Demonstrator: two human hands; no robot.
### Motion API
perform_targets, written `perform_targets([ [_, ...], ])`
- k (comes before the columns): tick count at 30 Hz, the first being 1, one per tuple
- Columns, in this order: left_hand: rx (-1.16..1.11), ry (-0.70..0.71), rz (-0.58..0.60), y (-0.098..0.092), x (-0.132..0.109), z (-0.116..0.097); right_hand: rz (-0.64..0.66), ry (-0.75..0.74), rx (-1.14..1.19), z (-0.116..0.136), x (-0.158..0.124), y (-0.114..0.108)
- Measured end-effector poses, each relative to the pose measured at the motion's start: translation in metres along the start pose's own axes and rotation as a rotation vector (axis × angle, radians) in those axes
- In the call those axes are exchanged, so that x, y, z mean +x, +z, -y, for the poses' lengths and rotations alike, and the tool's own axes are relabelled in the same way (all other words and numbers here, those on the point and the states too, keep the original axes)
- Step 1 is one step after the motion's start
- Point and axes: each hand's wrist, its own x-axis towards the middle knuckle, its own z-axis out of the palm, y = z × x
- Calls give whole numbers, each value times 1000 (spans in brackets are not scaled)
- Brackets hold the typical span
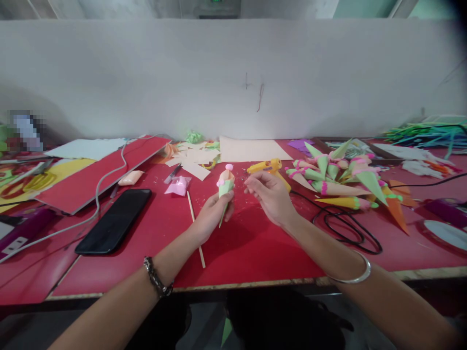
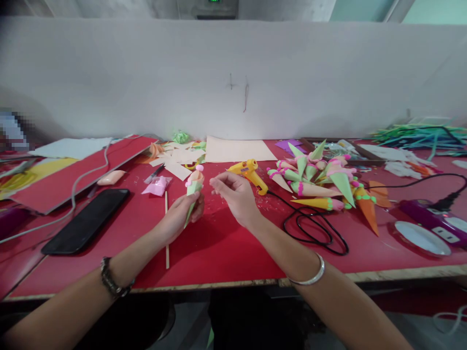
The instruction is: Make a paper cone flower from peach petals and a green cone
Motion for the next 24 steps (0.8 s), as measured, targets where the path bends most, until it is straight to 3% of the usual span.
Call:
perform_targets([
  [7, 128, -4, 23, 0, -1, -3, 26, -51, 25, -1, -1, 3],
  [10, 177, -7, 49, 1, -3, -5, 37, -76, -71, 2, -3, 4],
  [16, 207, 3, 64, 4, -5, -9, 82, -283, -297, 4, -4, 5],
  [24, 181, 43, 68, 4, -6, -10, 78, -260, -339, 1, -3, 4],
])
